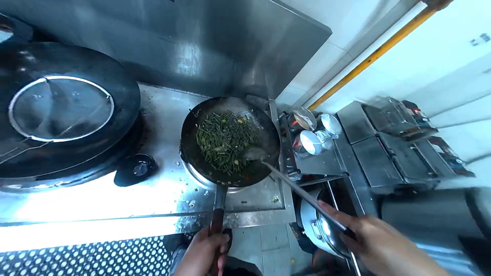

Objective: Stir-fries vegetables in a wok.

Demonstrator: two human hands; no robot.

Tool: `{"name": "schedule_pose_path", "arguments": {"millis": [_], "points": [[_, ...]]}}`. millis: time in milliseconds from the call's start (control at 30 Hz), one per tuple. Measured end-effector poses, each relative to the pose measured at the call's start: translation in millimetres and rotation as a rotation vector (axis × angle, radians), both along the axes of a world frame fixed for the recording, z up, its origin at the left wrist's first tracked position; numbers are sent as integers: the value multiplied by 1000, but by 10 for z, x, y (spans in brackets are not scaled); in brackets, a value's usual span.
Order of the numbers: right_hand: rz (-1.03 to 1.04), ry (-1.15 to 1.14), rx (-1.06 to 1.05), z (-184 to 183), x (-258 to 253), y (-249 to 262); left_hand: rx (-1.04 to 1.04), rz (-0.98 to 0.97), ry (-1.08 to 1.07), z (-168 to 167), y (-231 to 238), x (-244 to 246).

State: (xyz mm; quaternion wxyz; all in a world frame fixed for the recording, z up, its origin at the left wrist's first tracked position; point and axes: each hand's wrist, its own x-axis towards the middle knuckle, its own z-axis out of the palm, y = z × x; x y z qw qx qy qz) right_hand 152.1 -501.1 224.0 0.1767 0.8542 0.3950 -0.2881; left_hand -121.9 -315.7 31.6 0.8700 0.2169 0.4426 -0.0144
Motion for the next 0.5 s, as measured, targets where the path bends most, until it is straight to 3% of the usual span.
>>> {"name": "schedule_pose_path", "arguments": {"millis": [133,267,400,500], "points": [[19,-77,-112,-701,-79,412,20,-1,23,-27,-76,50],[-41,-83,-15,-1375,-52,585,104,4,56,135,-252,67],[-155,154,233,-1324,121,129,172,37,127,-17,-237,75],[-202,199,399,-1042,207,-233,146,63,116,212,-323,164]]}}
